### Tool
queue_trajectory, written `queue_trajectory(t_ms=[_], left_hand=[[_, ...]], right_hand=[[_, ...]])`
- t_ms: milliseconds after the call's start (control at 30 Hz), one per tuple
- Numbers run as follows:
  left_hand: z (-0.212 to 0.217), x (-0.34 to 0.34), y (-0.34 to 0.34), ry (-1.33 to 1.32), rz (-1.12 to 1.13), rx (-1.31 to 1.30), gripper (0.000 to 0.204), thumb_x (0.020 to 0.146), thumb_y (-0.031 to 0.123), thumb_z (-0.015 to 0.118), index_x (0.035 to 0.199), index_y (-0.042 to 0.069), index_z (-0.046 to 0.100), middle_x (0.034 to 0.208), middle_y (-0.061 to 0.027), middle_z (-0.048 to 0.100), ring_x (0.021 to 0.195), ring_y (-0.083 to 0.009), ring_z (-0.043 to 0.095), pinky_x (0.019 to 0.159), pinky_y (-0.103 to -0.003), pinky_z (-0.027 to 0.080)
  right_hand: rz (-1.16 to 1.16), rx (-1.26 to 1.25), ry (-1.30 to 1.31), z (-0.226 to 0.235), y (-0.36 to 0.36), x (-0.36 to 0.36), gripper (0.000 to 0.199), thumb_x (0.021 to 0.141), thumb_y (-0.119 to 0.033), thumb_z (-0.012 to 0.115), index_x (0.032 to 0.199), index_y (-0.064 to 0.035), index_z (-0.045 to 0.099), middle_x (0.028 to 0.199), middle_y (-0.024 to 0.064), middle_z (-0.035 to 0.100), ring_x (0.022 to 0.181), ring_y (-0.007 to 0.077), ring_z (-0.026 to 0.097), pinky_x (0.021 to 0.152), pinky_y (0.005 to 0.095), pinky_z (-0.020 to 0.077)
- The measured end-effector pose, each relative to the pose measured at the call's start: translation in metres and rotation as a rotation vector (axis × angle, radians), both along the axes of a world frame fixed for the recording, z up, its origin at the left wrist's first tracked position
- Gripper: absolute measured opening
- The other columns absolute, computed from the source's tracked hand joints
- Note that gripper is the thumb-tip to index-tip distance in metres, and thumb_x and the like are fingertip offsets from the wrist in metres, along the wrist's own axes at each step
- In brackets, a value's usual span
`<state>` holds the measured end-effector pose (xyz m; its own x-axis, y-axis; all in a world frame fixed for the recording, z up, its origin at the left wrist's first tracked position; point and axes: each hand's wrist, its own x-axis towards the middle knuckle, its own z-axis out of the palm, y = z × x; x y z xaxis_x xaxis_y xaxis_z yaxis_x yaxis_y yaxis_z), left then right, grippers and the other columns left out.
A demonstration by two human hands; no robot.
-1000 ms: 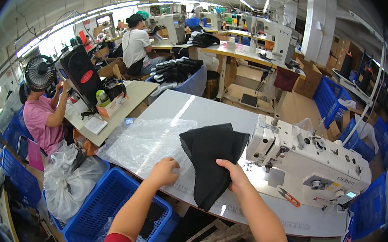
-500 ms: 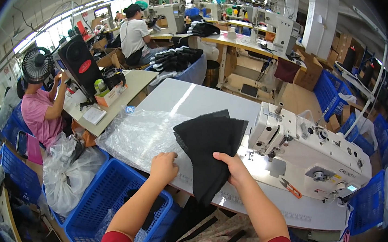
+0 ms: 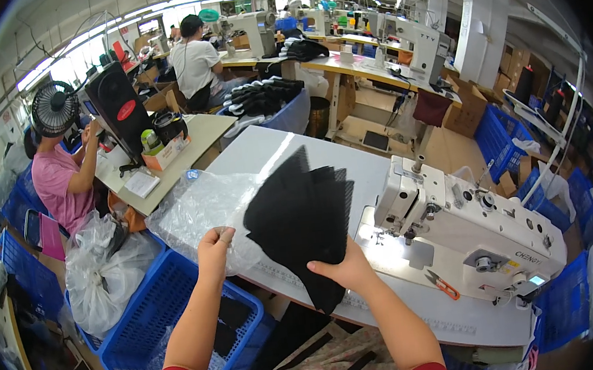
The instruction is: Stacking black shoe upper components and placing them into a plastic bag for storage or transport.
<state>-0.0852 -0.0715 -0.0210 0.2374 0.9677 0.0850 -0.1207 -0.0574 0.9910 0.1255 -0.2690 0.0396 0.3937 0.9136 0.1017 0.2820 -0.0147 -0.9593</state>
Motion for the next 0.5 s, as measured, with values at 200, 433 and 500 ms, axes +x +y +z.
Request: queue_trajectory(t_ms=[200,433,500], left_hand=[[0.022,-0.003,-0.005,-0.212,-0.073,-0.089,0.014,0.088,0.016,0.063,0.091,0.002,0.061,0.076,-0.003,0.061,0.063,-0.0095,0.054,0.06,-0.023,0.041],[0.042,-0.01,-0.007,-0.323,-0.186,-0.188,0.017,0.087,0.014,0.064,0.099,0.002,0.061,0.082,-0.0017,0.061,0.071,-0.0096,0.056,0.065,-0.022,0.045],[0.046,-0.014,-0.005,-0.28,-0.192,-0.162,0.016,0.088,0.013,0.064,0.098,0.002,0.061,0.079,-0.001,0.06,0.068,-0.0087,0.055,0.062,-0.021,0.043]], right_hand=[[0.099,0.114,-0.453,0.015,0.011,-0.011,0.078,0.067,-0.021,0.08,0.134,-0.0027,0.045,0.125,0.0196,0.057,0.114,0.0331,0.057,0.096,0.0376,0.0459],[0.281,0.195,-1.047,0.001,0.025,-0.01,0.085,0.058,-0.014,0.077,0.138,-0.0155,0.046,0.126,0.0175,0.055,0.11,0.0348,0.057,0.091,0.0422,0.0476],[0.288,0.182,-1.126,0.003,0.028,-0.015,0.087,0.057,-0.013,0.078,0.138,-0.0173,0.046,0.126,0.017,0.055,0.111,0.0339,0.056,0.091,0.0422,0.0475]])
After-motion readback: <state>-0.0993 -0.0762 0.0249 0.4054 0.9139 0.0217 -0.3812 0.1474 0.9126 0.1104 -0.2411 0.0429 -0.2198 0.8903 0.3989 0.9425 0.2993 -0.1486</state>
